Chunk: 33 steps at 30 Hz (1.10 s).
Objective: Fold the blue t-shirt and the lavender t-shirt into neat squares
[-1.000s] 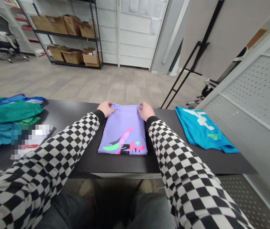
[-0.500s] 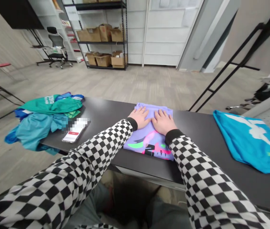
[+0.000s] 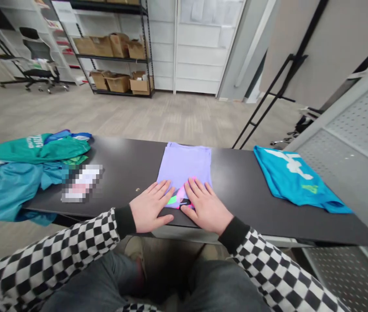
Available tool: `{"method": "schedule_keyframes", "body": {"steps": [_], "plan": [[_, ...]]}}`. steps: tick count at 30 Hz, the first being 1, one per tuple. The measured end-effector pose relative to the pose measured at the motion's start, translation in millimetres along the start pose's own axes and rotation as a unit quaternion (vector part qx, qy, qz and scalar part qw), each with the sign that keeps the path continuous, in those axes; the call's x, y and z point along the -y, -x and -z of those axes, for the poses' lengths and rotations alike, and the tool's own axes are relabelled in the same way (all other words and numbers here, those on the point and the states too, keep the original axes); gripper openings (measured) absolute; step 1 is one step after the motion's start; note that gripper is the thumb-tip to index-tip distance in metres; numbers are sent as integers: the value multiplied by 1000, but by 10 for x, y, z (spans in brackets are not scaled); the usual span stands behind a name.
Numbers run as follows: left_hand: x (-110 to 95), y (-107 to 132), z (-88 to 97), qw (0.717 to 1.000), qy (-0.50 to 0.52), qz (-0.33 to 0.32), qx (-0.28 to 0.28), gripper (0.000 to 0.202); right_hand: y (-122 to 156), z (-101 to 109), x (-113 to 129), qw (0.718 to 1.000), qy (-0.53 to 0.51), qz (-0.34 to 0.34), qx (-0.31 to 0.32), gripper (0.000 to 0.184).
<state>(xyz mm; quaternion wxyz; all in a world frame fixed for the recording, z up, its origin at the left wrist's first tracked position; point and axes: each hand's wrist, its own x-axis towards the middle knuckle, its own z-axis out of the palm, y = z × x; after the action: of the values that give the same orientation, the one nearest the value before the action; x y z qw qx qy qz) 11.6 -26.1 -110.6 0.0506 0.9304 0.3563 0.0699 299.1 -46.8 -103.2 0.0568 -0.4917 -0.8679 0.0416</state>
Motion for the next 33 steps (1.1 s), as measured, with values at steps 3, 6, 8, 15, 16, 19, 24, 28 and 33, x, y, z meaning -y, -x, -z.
{"method": "schedule_keyframes", "body": {"steps": [3, 6, 8, 15, 16, 19, 24, 28, 33], "plan": [[-26, 199, -8, 1000, -17, -11, -10, 96, 263, 13, 41, 1000, -4, 11, -4, 88], [-52, 368, -60, 998, -34, -30, -33, 86, 531, -59, 118, 999, -3, 16, -35, 98], [-59, 455, -113, 997, -36, -38, -59, 75, 678, -135, 181, 998, -5, 7, -68, 95], [-44, 566, -182, 981, 68, -104, -146, 57, 991, -332, 197, 977, -84, 18, -196, 50], [-64, 553, -144, 978, 83, -120, -146, 57, 1036, -311, 166, 973, -100, 23, -208, 46], [-226, 449, 96, 969, 134, -163, -128, 53, 1224, -100, 74, 959, -158, 21, -232, 37], [-797, -12, 874, 947, 263, -157, -93, 38, 1777, 641, -27, 906, -296, -102, -283, 12], [-1334, -604, 1437, 884, 451, -107, -62, 24, 2260, 1244, -166, 829, -319, -254, -384, 18], [-2046, -1316, 1499, 712, 696, -95, -17, 25, 2691, 1777, -463, 700, -341, -377, -501, 35]]}}
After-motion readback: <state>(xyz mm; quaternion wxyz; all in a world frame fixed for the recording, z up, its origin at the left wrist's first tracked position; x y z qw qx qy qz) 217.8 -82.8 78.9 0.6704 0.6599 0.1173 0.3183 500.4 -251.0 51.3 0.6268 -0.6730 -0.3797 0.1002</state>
